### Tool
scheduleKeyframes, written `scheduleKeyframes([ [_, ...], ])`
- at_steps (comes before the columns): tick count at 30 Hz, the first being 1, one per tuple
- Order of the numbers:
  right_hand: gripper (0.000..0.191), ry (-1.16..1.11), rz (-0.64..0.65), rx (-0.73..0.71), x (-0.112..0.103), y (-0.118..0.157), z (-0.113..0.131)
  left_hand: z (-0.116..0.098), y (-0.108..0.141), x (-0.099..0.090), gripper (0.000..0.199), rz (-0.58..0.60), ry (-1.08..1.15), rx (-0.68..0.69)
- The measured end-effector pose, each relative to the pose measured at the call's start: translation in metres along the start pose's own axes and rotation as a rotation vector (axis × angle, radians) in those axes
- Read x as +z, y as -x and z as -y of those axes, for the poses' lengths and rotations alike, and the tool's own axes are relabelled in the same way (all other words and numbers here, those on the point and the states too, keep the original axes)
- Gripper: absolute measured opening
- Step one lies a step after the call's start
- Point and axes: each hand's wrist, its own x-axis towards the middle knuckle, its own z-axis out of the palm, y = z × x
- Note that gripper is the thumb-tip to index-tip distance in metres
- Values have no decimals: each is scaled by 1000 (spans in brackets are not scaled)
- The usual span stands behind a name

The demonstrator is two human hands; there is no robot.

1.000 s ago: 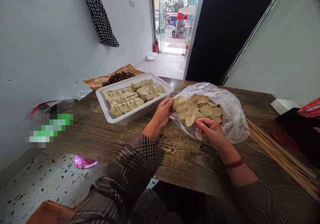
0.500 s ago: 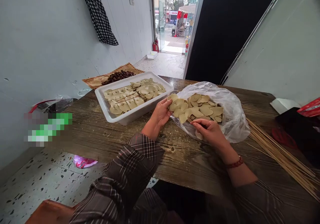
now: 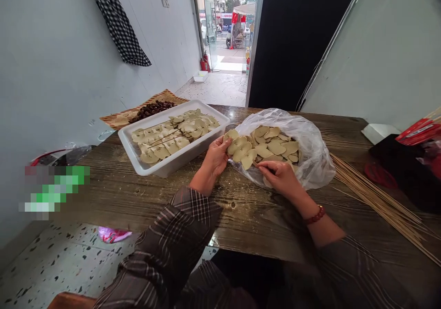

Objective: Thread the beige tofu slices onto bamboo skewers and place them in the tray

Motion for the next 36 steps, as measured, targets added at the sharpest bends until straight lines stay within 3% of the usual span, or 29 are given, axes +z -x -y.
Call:
scheduleKeyframes([
  [7, 20, 30, -13, -7, 3, -2, -1, 2, 1, 5, 29, -28, -31, -3],
  [16, 22, 13, 39, -57, 0, -4, 4, 3, 0, 7, 23, 41, -38, -37],
  [20, 23, -18, -39, -8, -8, -6, 8, 1, 2, 9, 28, 44, -71, -54],
  [23, 27, -76, -199, 99, -21, -10, 3, 0, 4, 9, 32, 58, -125, -50],
  [26, 33, -163, -412, 199, -33, -14, -9, 5, 6, 11, 32, 94, -295, 47],
  [29, 37, -253, -541, 266, -40, -18, -19, 17, 9, 16, 22, 143, -597, 196],
  [33, 36, -343, -577, 285, -38, -21, -25, 33, 13, 26, 8, 231, -1074, 407],
  [36, 36, -359, -566, 241, -35, -21, -24, 40, 16, 34, 9, 256, -1412, 451],
])
